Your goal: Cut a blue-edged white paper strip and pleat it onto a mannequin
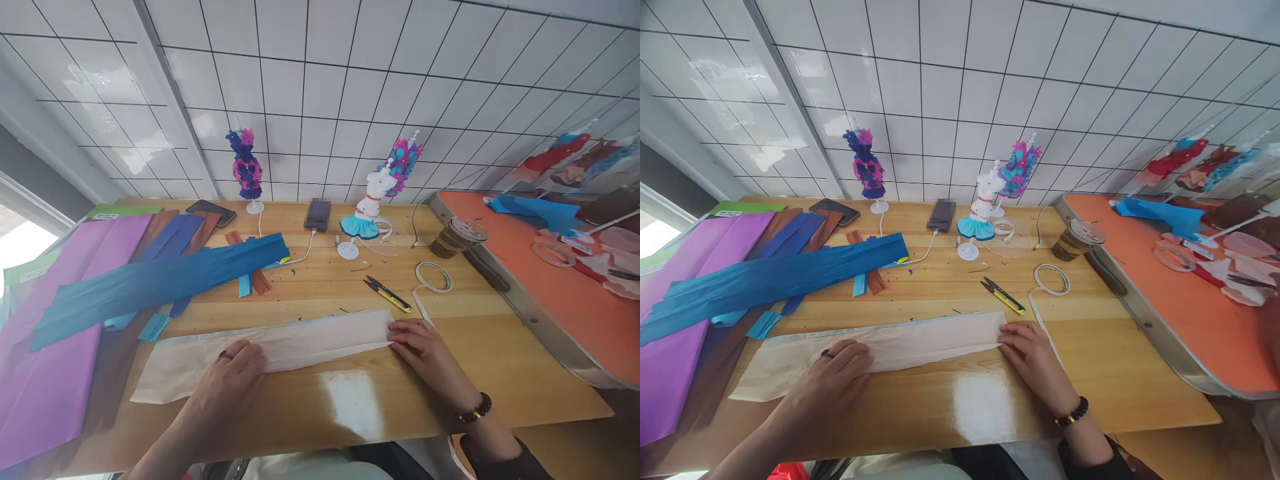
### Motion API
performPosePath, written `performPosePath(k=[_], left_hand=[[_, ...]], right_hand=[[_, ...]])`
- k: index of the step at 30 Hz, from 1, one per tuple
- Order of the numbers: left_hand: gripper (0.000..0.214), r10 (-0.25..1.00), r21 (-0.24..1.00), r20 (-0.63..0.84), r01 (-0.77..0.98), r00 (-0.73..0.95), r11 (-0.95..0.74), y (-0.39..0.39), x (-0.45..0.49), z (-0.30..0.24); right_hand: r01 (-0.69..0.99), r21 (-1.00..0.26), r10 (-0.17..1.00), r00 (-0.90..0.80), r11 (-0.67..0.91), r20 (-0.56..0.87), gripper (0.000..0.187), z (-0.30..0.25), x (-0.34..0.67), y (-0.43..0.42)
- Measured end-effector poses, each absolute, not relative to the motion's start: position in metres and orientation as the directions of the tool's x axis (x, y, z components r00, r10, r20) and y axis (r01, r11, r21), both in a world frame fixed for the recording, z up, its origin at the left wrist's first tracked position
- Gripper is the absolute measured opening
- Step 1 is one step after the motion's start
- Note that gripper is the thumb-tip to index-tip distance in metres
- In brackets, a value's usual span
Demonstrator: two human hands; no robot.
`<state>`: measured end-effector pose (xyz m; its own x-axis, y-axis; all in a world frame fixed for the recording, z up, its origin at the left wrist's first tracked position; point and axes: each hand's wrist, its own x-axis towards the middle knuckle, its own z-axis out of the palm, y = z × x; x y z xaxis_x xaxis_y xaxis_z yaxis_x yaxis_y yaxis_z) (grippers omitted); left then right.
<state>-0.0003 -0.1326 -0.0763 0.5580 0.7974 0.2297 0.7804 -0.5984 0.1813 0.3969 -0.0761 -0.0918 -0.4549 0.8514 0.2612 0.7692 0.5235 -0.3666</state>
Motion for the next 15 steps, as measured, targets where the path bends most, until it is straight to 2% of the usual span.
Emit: performPosePath(k=[4,8,12,15], left_hand=[[0.013,0.793,0.148,0.232,0.785,0.563,-0.601,-0.131,0.001,-0.079],[0.035,0.793,0.169,0.288,0.787,0.536,-0.593,-0.117,0.024,-0.077],[0.051,0.71,0.321,0.232,0.637,0.665,-0.701,-0.089,0.067,-0.076],[0.055,0.685,0.404,0.154,0.588,0.712,-0.701,-0.071,0.092,-0.08]], right_hand=[[0.776,-0.338,0.845,-0.467,0.532,0.26,0.017,-0.091,0.396,-0.08],[0.777,-0.326,0.841,-0.473,0.538,0.261,0.016,-0.09,0.393,-0.081],[0.778,-0.318,0.839,-0.48,0.542,0.254,0.016,-0.091,0.391,-0.08],[0.782,-0.319,0.843,-0.474,0.536,0.256,0.017,-0.094,0.391,-0.081]])
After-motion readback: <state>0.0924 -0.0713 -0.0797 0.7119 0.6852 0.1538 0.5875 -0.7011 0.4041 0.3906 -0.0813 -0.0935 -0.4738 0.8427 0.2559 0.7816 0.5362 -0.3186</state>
